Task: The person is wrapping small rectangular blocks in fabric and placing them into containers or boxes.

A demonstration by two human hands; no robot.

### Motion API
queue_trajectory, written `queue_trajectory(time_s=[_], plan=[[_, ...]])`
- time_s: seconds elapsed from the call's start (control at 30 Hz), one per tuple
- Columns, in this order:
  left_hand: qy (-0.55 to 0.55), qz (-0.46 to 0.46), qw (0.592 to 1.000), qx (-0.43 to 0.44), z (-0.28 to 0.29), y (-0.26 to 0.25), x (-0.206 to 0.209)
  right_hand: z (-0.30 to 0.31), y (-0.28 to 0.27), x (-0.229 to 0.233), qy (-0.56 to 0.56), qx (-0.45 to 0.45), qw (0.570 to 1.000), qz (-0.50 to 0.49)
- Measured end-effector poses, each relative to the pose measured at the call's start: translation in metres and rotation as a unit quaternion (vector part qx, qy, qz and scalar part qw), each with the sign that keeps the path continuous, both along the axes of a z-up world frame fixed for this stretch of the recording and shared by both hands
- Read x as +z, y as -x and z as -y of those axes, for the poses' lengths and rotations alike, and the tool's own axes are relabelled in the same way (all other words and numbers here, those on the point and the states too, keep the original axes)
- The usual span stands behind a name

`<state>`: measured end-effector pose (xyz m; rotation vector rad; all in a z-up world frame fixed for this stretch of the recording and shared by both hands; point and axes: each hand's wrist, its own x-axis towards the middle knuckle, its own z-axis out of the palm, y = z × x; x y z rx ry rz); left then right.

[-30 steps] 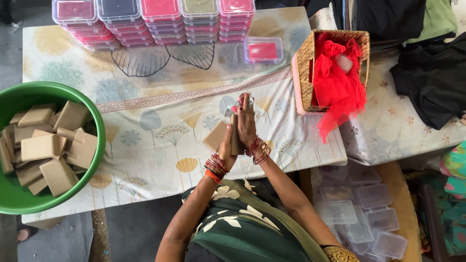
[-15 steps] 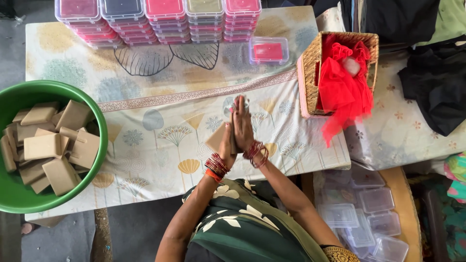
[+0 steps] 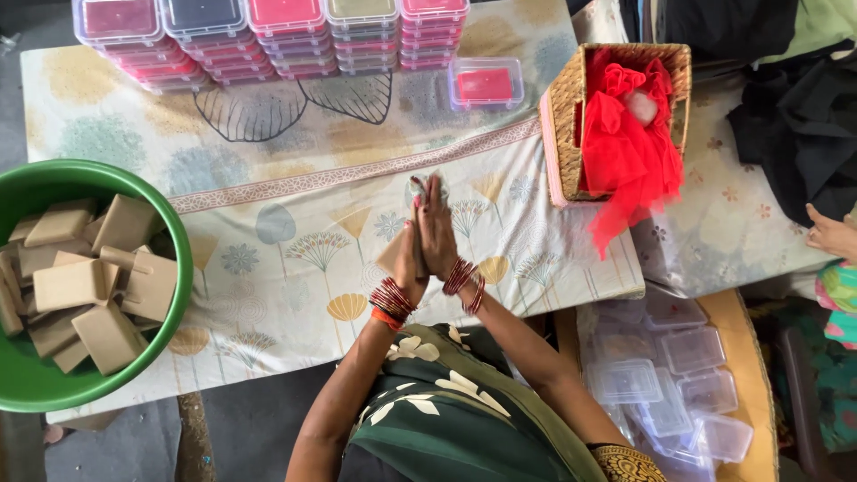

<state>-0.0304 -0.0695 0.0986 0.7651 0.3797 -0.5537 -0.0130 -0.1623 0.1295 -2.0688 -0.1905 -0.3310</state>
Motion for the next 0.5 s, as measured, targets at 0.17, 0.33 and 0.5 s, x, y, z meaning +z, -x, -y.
queue_trajectory(time_s=[0.17,0.33,0.5], plan=[[0.005,0.073,0.997,-0.001,-0.018,-0.016,-0.111,-0.029,0.054,0.010,0.098,0.034,0.994,0.038],[-0.013,0.074,0.995,0.070,-0.001,0.006,0.005,-0.017,0.006,-0.001,0.006,0.033,0.999,0.013],[0.049,0.012,0.999,-0.020,-0.007,0.006,0.026,0.003,-0.001,0.011,0.024,-0.010,1.000,0.012]])
